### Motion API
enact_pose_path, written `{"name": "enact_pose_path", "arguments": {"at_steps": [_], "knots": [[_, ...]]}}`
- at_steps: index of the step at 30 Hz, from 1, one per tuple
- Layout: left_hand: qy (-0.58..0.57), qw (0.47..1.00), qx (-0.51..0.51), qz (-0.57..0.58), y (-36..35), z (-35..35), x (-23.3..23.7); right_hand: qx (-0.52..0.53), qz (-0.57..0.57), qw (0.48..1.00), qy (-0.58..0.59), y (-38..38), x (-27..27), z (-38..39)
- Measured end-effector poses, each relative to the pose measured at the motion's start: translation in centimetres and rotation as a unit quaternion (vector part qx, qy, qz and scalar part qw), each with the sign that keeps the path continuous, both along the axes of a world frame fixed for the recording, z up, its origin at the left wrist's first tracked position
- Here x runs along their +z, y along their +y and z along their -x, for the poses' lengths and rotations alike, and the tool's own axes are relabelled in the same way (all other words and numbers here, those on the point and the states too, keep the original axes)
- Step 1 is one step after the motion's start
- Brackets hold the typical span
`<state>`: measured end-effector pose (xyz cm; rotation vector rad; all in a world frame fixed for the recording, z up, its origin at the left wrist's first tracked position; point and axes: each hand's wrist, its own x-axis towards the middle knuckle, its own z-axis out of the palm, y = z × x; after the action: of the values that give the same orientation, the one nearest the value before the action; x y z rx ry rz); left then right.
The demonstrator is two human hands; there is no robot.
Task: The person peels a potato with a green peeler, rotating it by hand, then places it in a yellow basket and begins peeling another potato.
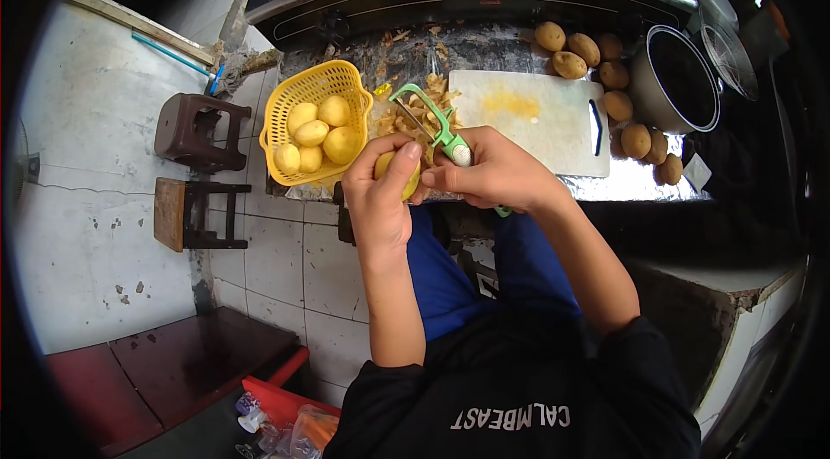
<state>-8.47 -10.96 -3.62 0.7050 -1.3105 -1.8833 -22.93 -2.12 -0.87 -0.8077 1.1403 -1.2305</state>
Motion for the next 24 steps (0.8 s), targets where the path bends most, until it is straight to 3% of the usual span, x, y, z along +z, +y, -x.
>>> {"name": "enact_pose_path", "arguments": {"at_steps": [3, 5, 10, 12, 13, 14, 15, 17, 19, 24], "knots": [[-0.029, 0.999, 0.043, -0.014, -0.2, 0.5, 0.1, -0.02, -0.009, 1.0, -0.002, 0.2, -0.3, 0.7], [-0.118, 0.989, 0.087, -0.026, -0.1, 0.9, 0.9, -0.092, -0.012, 0.995, -0.036, 0.3, -0.1, 1.1], [-0.08, 0.99, 0.056, -0.104, -1.2, 0.6, 0.3, -0.082, -0.011, 0.997, 0.005, 0.4, -0.6, 1.0], [-0.045, 0.988, 0.035, -0.142, -1.4, 0.2, -0.1, -0.087, 0.008, 0.984, 0.156, 0.1, -1.6, 0.7], [0.035, 0.977, 0.006, -0.211, -1.6, 0.0, -0.5, -0.087, 0.009, 0.984, 0.155, 0.3, -1.6, 0.5], [0.115, 0.954, -0.023, -0.278, -1.7, -0.1, -0.7, -0.093, 0.043, 0.964, 0.247, 0.6, -1.3, -0.1], [0.114, 0.954, -0.021, -0.277, -1.4, -0.1, -0.5, -0.098, 0.075, 0.934, 0.336, 1.1, -0.8, -0.7], [0.164, 0.934, 0.021, -0.316, -0.7, 0.2, 0.3, -0.081, 0.085, 0.919, 0.377, 1.9, 0.3, -1.8], [0.201, 0.93, -0.007, -0.306, -0.4, -0.2, 0.9, -0.099, 0.112, 0.828, 0.541, 2.6, 0.6, -3.0], [0.221, 0.942, 0.047, -0.247, 1.2, -0.2, 2.7, -0.116, 0.127, 0.774, 0.61, 3.0, 1.2, -4.2]]}}
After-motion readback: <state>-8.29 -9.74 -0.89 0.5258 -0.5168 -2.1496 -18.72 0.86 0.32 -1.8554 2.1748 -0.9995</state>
